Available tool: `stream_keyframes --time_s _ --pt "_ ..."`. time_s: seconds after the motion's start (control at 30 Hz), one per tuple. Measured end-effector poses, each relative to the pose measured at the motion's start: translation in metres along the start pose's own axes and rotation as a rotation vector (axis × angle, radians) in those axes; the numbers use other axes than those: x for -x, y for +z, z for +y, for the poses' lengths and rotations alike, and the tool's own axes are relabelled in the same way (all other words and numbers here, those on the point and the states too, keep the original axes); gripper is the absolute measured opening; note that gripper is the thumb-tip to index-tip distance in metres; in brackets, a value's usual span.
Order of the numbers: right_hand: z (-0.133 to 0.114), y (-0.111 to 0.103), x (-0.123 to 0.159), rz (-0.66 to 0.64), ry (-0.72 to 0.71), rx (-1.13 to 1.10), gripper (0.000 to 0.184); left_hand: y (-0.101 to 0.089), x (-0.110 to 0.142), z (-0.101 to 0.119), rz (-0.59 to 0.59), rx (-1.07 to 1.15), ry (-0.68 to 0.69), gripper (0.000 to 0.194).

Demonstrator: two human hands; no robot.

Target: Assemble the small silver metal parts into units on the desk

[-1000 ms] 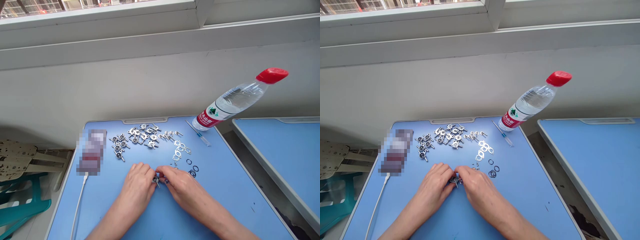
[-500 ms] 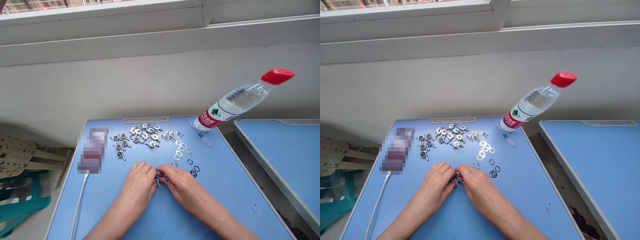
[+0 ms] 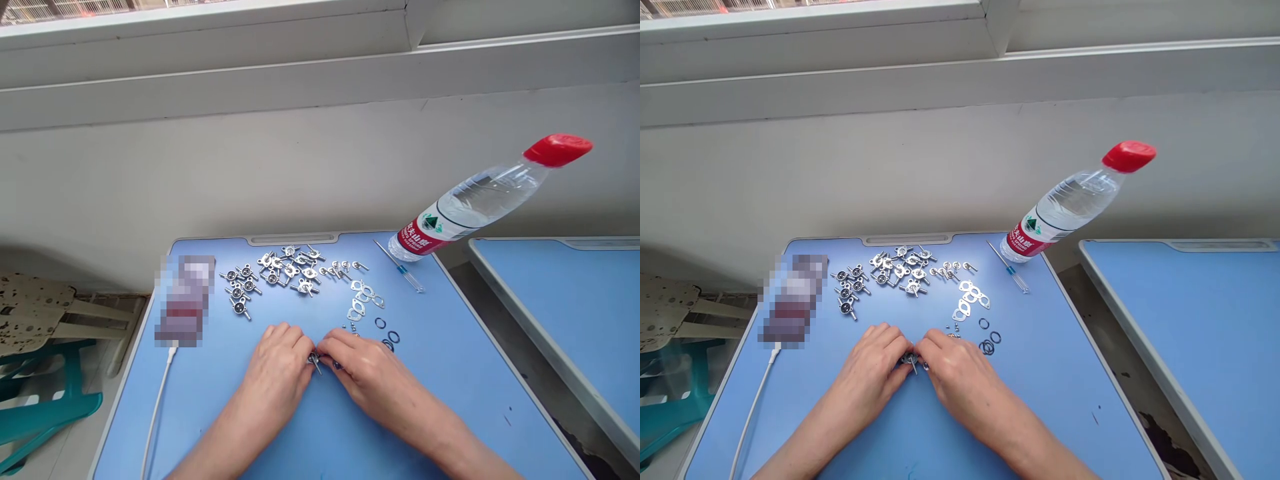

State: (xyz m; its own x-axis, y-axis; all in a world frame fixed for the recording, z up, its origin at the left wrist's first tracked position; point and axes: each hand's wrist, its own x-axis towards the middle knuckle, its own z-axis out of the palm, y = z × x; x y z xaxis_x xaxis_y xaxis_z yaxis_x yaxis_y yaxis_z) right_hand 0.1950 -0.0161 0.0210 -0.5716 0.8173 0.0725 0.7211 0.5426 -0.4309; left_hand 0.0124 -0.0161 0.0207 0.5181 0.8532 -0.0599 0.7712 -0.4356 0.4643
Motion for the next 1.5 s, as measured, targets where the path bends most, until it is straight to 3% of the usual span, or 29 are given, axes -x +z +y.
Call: stream_keyframes --time_s 0.3,0.63,1.13,1.23,1.37,1.5 --pt "-0.002 0.0 0.003 0.012 -0.112 0.174 0.03 -0.002 -0.001 0.0 -0.02 -0.002 -0.006 0.011" --pt "0.002 0.001 0.003 -0.04 -0.076 0.139 0.033 -0.002 0.001 0.001 -0.023 -0.006 -0.006 0.01" --pt "-0.005 0.003 0.001 0.065 -0.147 0.219 0.036 -0.002 0.0 0.0 0.0 -0.016 0.008 0.012" --pt "-0.005 -0.001 0.0 0.067 -0.112 0.125 0.035 -0.001 0.0 0.0 0.003 -0.009 0.009 0.012" --pt "-0.006 -0.024 0.0 0.106 0.041 -0.245 0.016 -0.001 0.0 -0.001 0.01 0.0 0.007 0.011" --pt "-0.005 -0.044 0.001 0.142 0.226 -0.534 0.024 -0.002 -0.001 0.0 0.007 0.01 0.01 0.011"
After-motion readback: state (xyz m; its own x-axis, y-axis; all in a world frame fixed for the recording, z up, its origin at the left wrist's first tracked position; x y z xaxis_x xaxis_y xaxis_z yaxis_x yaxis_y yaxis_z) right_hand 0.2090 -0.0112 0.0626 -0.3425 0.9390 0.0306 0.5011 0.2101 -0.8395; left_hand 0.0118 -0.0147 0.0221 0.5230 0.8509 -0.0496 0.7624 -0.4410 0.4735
